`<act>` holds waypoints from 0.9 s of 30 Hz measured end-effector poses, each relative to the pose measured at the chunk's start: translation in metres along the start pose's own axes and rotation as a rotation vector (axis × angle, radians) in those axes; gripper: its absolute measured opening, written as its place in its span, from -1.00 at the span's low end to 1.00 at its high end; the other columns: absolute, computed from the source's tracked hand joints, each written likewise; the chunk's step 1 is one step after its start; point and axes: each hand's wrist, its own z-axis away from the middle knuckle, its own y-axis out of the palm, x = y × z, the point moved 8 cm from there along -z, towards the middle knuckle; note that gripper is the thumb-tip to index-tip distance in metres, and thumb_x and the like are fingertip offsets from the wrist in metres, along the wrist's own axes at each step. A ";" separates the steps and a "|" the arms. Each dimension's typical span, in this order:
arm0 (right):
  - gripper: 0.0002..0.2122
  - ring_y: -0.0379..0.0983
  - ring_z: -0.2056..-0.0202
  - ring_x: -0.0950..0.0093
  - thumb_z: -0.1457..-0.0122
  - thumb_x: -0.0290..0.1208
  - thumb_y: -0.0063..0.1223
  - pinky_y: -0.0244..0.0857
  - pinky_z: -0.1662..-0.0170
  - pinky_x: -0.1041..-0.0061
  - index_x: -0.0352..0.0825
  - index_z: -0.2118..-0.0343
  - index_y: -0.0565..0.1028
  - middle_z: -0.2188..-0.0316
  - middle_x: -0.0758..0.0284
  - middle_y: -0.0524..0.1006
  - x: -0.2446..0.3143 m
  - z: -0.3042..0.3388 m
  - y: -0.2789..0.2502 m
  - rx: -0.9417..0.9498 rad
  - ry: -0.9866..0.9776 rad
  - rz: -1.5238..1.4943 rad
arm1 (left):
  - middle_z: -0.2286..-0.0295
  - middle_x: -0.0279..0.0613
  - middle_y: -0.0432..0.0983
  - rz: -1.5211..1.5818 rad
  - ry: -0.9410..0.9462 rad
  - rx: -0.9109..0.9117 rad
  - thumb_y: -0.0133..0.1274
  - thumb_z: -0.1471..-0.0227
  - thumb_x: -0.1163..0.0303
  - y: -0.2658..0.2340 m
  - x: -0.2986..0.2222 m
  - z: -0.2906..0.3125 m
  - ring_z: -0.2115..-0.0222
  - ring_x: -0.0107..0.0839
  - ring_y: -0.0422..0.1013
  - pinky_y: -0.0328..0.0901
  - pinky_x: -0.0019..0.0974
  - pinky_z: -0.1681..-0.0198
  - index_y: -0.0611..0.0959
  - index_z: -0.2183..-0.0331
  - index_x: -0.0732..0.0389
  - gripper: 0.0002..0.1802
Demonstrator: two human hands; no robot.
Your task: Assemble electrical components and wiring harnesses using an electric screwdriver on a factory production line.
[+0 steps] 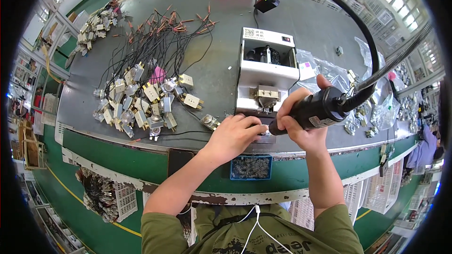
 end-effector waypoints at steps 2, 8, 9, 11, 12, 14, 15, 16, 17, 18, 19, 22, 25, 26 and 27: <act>-0.14 0.45 0.48 0.58 0.07 -0.79 0.13 0.33 0.40 0.63 -0.33 -0.30 -0.06 0.40 0.20 0.52 0.004 -0.003 0.002 0.090 -0.046 -0.077 | 0.17 -0.42 0.47 -0.027 0.004 0.011 0.19 0.00 0.30 0.000 -0.002 0.000 0.23 -0.29 0.41 0.28 -0.19 0.15 0.59 0.18 0.02 -0.72; -0.11 0.50 0.49 0.49 0.02 -0.77 0.07 0.43 0.39 0.54 -0.23 -0.34 -0.16 0.28 0.03 0.54 0.015 -0.005 -0.001 -0.012 -0.021 -0.185 | 0.17 -0.41 0.47 -0.094 0.033 -0.030 0.22 0.03 0.30 -0.002 -0.007 0.001 0.22 -0.31 0.41 0.27 -0.20 0.16 0.58 0.17 0.03 -0.68; -0.11 0.50 0.49 0.49 0.02 -0.77 0.07 0.43 0.39 0.54 -0.23 -0.34 -0.16 0.28 0.03 0.54 0.019 -0.004 0.000 -0.010 -0.024 -0.186 | 0.17 -0.41 0.47 -0.097 0.034 -0.032 0.22 0.03 0.30 -0.002 -0.010 0.000 0.22 -0.31 0.41 0.27 -0.20 0.16 0.58 0.17 0.03 -0.68; -0.09 0.46 0.57 0.46 -0.09 -0.48 0.21 0.41 0.48 0.50 -0.04 -0.38 -0.20 0.31 0.11 0.51 0.033 -0.003 -0.007 -0.127 -0.118 -0.079 | 0.18 -0.38 0.48 -0.066 0.008 -0.195 0.24 0.05 0.31 -0.015 -0.016 -0.001 0.19 -0.31 0.41 0.26 -0.20 0.16 0.59 0.23 0.06 -0.72; -0.09 0.46 0.57 0.46 -0.09 -0.48 0.21 0.41 0.48 0.50 -0.04 -0.38 -0.20 0.31 0.11 0.51 0.039 -0.003 -0.005 -0.127 -0.120 -0.081 | 0.18 -0.38 0.48 -0.069 0.009 -0.195 0.24 0.05 0.31 -0.013 -0.018 -0.003 0.19 -0.31 0.41 0.26 -0.20 0.16 0.59 0.23 0.06 -0.72; -0.08 0.44 0.58 0.47 -0.12 -0.44 0.23 0.40 0.49 0.49 0.00 -0.39 -0.21 0.28 0.13 0.50 0.055 -0.006 -0.004 -0.154 -0.184 -0.111 | 0.21 -0.38 0.50 -0.094 0.043 -0.247 0.25 0.06 0.32 -0.016 -0.022 -0.007 0.17 -0.30 0.41 0.25 -0.19 0.15 0.60 0.31 0.06 -0.78; -0.08 0.44 0.58 0.47 -0.12 -0.44 0.23 0.40 0.49 0.49 0.00 -0.39 -0.21 0.28 0.13 0.50 0.060 -0.006 -0.003 -0.153 -0.193 -0.113 | 0.21 -0.38 0.50 -0.100 0.048 -0.251 0.25 0.06 0.32 -0.022 -0.024 -0.009 0.17 -0.30 0.41 0.25 -0.19 0.15 0.60 0.31 0.06 -0.78; -0.10 0.43 0.59 0.47 -0.14 -0.45 0.22 0.40 0.49 0.48 0.00 -0.39 -0.21 0.27 0.14 0.49 0.066 -0.002 -0.007 -0.196 -0.215 -0.086 | 0.24 -0.38 0.51 -0.112 0.037 -0.271 0.24 0.06 0.34 -0.031 -0.025 -0.009 0.18 -0.30 0.42 0.25 -0.19 0.15 0.60 0.34 0.06 -0.82; -0.11 0.42 0.60 0.47 -0.15 -0.46 0.20 0.40 0.49 0.48 0.00 -0.38 -0.21 0.26 0.15 0.48 0.074 0.002 -0.013 -0.242 -0.240 -0.046 | 0.28 -0.38 0.53 -0.114 0.036 -0.293 0.23 0.06 0.37 -0.041 -0.030 -0.013 0.19 -0.30 0.43 0.24 -0.18 0.15 0.60 0.38 0.05 -0.85; -0.10 0.44 0.53 0.46 -0.13 -0.44 0.22 0.40 0.47 0.49 -0.04 -0.38 -0.20 0.25 0.16 0.46 0.075 0.005 -0.014 -0.243 -0.229 -0.065 | 0.33 -0.37 0.53 -0.127 0.033 -0.349 0.23 0.06 0.38 -0.055 -0.030 -0.019 0.21 -0.30 0.44 0.24 -0.18 0.16 0.60 0.38 0.05 -0.86; -0.10 0.44 0.53 0.46 -0.13 -0.44 0.22 0.40 0.47 0.49 -0.04 -0.38 -0.20 0.25 0.16 0.46 0.073 0.005 -0.013 -0.242 -0.234 -0.066 | 0.35 -0.36 0.54 -0.148 0.047 -0.454 0.23 0.06 0.39 -0.077 -0.031 -0.029 0.24 -0.29 0.44 0.24 -0.19 0.17 0.60 0.38 0.06 -0.86; -0.08 0.48 0.35 0.41 -0.06 -0.39 0.27 0.45 0.43 0.49 -0.11 -0.37 -0.17 0.12 0.15 0.43 0.066 0.007 -0.014 -0.375 -0.218 0.066 | 0.35 -0.33 0.53 -0.253 0.038 -0.590 0.22 0.05 0.38 -0.112 -0.023 -0.060 0.25 -0.23 0.45 0.25 -0.16 0.16 0.60 0.33 0.08 -0.83; -0.08 0.50 0.33 0.39 -0.06 -0.38 0.26 0.47 0.42 0.46 -0.11 -0.37 -0.17 0.08 0.13 0.42 0.070 0.005 -0.009 -0.527 -0.177 0.006 | 0.36 -0.29 0.53 -0.258 -0.043 -0.737 0.22 0.04 0.37 -0.114 -0.008 -0.059 0.26 -0.19 0.45 0.28 -0.15 0.15 0.62 0.28 0.10 -0.80; -0.08 0.52 0.36 0.38 -0.09 -0.42 0.24 0.48 0.43 0.44 -0.06 -0.37 -0.21 0.11 0.12 0.44 0.070 0.007 -0.011 -0.496 -0.149 -0.027 | 0.35 -0.28 0.52 -0.147 -0.053 -0.591 0.22 0.03 0.37 -0.094 -0.004 -0.051 0.25 -0.18 0.45 0.30 -0.15 0.14 0.63 0.26 0.10 -0.79; -0.08 0.52 0.36 0.38 -0.09 -0.42 0.24 0.48 0.43 0.44 -0.06 -0.37 -0.21 0.11 0.12 0.44 0.074 0.011 -0.018 -0.511 -0.148 -0.015 | 0.35 -0.26 0.52 -0.034 -0.057 -0.442 0.22 0.03 0.37 -0.075 -0.006 -0.042 0.24 -0.17 0.45 0.31 -0.16 0.14 0.64 0.24 0.10 -0.77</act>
